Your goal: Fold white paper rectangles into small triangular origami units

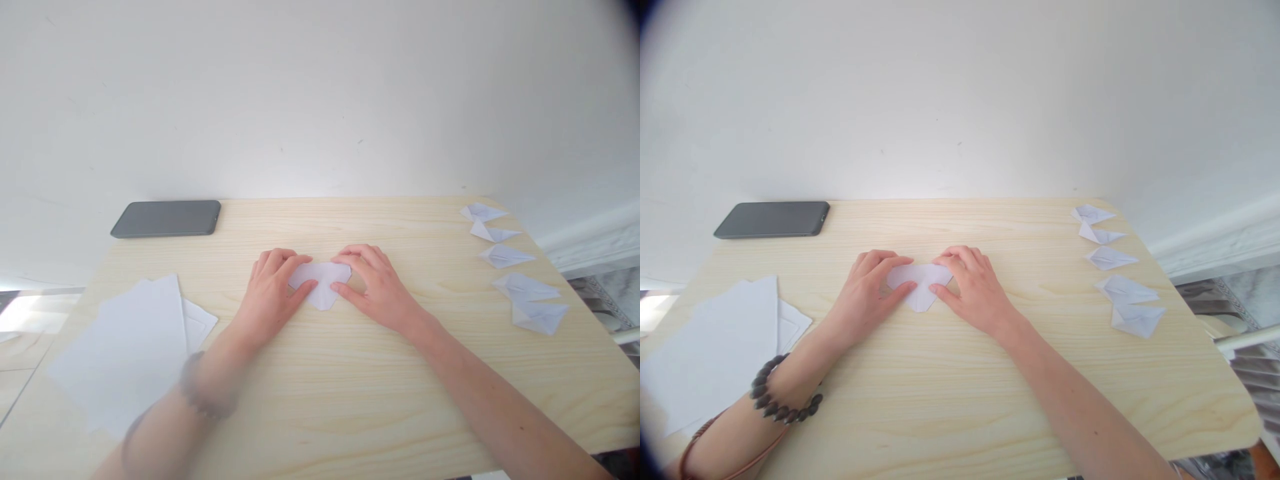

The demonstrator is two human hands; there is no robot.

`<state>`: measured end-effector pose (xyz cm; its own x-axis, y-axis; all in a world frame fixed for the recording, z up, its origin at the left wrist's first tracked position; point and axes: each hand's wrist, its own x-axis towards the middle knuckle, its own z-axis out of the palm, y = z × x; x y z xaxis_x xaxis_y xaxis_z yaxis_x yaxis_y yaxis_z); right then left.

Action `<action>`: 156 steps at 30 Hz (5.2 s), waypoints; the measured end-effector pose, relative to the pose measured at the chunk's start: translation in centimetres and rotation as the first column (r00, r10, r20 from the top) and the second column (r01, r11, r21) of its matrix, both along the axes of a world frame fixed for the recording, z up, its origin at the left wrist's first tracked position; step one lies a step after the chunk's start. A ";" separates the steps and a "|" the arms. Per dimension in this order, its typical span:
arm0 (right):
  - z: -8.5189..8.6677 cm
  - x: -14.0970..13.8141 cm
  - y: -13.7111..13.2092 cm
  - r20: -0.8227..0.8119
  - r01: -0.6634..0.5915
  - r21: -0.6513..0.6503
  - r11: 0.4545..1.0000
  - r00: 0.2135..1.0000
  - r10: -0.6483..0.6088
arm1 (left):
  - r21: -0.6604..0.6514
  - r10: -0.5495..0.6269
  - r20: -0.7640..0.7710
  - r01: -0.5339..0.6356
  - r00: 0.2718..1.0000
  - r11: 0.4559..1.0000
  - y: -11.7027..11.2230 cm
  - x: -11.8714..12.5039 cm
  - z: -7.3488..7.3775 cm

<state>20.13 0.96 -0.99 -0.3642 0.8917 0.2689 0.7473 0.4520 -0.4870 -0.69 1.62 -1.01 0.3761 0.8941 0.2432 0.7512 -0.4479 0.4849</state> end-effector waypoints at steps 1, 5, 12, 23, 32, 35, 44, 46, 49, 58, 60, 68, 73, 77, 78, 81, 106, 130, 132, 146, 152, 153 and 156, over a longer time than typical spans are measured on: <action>0.0 0.0 0.0 -0.008 0.000 -0.003 1.000 1.000 0.000 | 0.004 -0.006 -0.008 0.006 1.000 1.000 0.0 0.0 0.0; 0.1 0.1 0.0 -0.044 -0.017 -0.011 1.000 0.999 0.017 | -0.002 -0.055 -0.040 0.055 0.998 0.999 0.0 -0.1 0.1; 0.0 0.0 -0.1 -0.044 -0.006 -0.006 1.000 0.999 0.005 | 0.071 0.009 -0.061 -0.005 0.998 0.997 -0.3 0.3 0.2; -0.2 0.0 0.1 -0.002 0.028 -0.015 1.000 1.000 -0.028 | -0.033 -0.108 -0.181 0.103 0.978 0.994 -0.2 0.0 1.2; -0.4 0.0 0.1 0.014 0.029 0.004 1.000 0.999 -0.029 | -0.016 -0.088 -0.193 0.087 0.977 0.996 -0.1 -0.3 0.7; -0.3 0.0 0.1 -0.005 0.003 0.015 1.000 1.000 -0.003 | 0.003 -0.109 -0.203 0.112 0.973 0.994 -0.1 -0.4 0.6; -0.1 0.1 0.1 -0.101 -0.056 0.026 0.998 0.993 0.058 | 0.076 -0.122 -0.108 0.130 0.987 0.989 0.3 -0.5 -0.1; -0.2 0.1 0.1 -0.122 -0.060 0.015 0.998 0.991 0.061 | 0.106 -0.126 -0.087 0.135 0.988 0.985 0.3 -0.4 -0.1; -0.3 0.1 0.2 -0.161 -0.047 -0.012 0.999 0.986 0.045 | 0.148 -0.116 -0.084 0.128 0.990 0.981 0.3 -0.4 -0.1; -0.3 0.4 0.5 -0.165 -0.072 0.010 0.997 0.984 0.073 | 0.141 -0.124 -0.112 0.139 0.986 0.980 0.1 -0.2 0.4; -0.4 0.5 0.5 -0.112 -0.089 0.061 0.994 0.989 0.095 | 0.162 -0.120 -0.144 0.143 0.982 0.976 0.0 -0.1 0.5; 0.1 0.7 -0.1 0.042 -0.091 0.109 0.990 0.995 0.087 | 0.278 -0.117 -0.256 0.189 0.960 0.942 -0.4 0.1 0.9; 0.1 0.5 -0.3 0.056 -0.037 0.118 0.992 0.998 0.031 | 0.296 -0.121 -0.264 0.200 0.957 0.934 -0.8 0.4 1.2; -0.1 0.4 -0.1 0.048 0.008 0.147 0.989 0.999 -0.015 | 0.317 -0.080 -0.288 0.174 0.954 0.932 -1.0 0.6 1.2; -0.1 0.4 -0.1 0.039 0.019 0.147 0.989 0.999 -0.025 | 0.317 -0.070 -0.291 0.165 0.954 0.934 -1.0 0.6 1.2; -0.1 0.5 -0.1 -0.013 0.059 0.115 0.992 0.998 -0.058 | 0.290 -0.054 -0.299 0.144 0.953 0.946 -0.9 0.6 1.0; 0.3 0.4 -0.2 -0.351 0.060 0.023 0.998 0.935 -0.048 | -0.233 0.114 0.271 -0.050 0.956 0.971 -0.1 0.0 0.8; 0.6 -0.2 -0.6 -0.450 0.008 -0.242 0.970 0.885 -0.119 | -0.493 0.278 0.557 0.043 0.782 0.869 -1.0 1.3 1.2; 0.5 -0.3 -0.6 -0.455 -0.023 -0.221 0.975 0.887 -0.082 | -0.476 0.283 0.554 0.019 0.783 0.879 -1.2 1.5 1.4; 1.0 1.0 -0.2 -0.458 -0.055 -0.346 0.937 0.881 -0.118 | -0.580 0.248 0.535 0.137 0.807 0.803 -0.8 0.4 1.5; 1.2 1.5 0.0 -0.503 -0.120 -0.450 0.885 0.853 -0.139 | -0.632 0.158 0.562 0.298 0.812 0.716 -0.3 -0.5 2.1; 1.2 1.5 0.0 -0.503 -0.123 -0.460 0.879 0.852 -0.143 | -0.629 0.144 0.573 0.320 0.807 0.709 -0.2 -0.6 2.1; 1.2 1.5 0.0 -0.492 -0.104 -0.464 0.880 0.856 -0.158 | -0.607 0.086 0.590 0.371 0.803 0.703 -0.1 -0.8 2.2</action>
<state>21.65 0.94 0.26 -0.2683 0.9627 -0.0363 0.3462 0.0612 -0.9361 -1.54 1.52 1.17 0.5200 0.8325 -0.1912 0.2107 0.0919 0.9732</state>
